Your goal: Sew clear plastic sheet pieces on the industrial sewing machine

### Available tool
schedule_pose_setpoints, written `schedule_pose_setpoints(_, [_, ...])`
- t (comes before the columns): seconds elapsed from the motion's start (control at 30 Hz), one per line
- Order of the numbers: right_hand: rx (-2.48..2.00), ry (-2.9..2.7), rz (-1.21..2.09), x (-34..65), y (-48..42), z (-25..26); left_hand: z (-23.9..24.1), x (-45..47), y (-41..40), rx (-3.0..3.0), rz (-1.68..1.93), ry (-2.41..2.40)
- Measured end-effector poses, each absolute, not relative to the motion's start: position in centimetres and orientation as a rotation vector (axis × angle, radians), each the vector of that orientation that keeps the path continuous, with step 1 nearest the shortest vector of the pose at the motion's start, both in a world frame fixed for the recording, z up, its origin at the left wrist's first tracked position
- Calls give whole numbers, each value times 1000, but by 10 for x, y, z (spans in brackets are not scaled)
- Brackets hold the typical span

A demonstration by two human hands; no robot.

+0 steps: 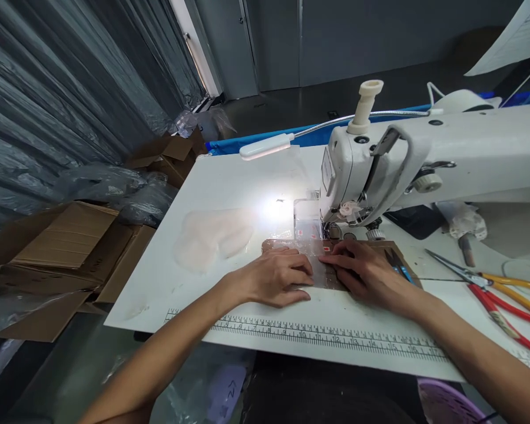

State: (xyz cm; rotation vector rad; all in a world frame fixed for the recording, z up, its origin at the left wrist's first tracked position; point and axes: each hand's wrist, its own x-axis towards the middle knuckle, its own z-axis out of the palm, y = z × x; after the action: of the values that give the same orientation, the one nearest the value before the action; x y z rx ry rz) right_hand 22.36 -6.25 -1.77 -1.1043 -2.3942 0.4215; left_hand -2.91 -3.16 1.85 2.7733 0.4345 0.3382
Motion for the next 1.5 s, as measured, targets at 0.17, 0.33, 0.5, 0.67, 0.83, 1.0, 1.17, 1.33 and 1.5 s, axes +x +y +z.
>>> schedule_pose_setpoints(0.17, [-1125, -2398, 494, 231, -48, -12, 0, -29, -33, 2716, 487, 441])
schedule_pose_setpoints(0.33, [-1180, -2454, 420, 232, -41, -14, -3, -31, -35, 2672, 605, 453])
schedule_pose_setpoints(0.5, [-1177, -2428, 366, 229, -46, -19, -6, -27, -39, 2621, 758, 532])
schedule_pose_setpoints(0.67, [-1165, -2360, 482, 231, -47, -17, -9, -24, -40, 2614, 864, 485])
schedule_pose_setpoints(0.83, [-1215, -2305, 468, 235, -47, -12, -8, -22, -39, 2619, 900, 453])
schedule_pose_setpoints(1.0, [-1168, -2310, 423, 236, -52, -10, -10, -22, -38, 2622, 912, 419])
schedule_pose_setpoints(1.17, [-1004, -2424, 441, 233, -56, -11, -12, -25, -39, 2631, 881, 435])
schedule_pose_setpoints(1.33, [-1030, -2493, 387, 232, -57, -15, -5, -24, -30, 2655, 929, 480])
schedule_pose_setpoints(1.5, [-1057, -2469, 399, 231, -58, -15, -1, -14, -1, 2923, 727, 663])
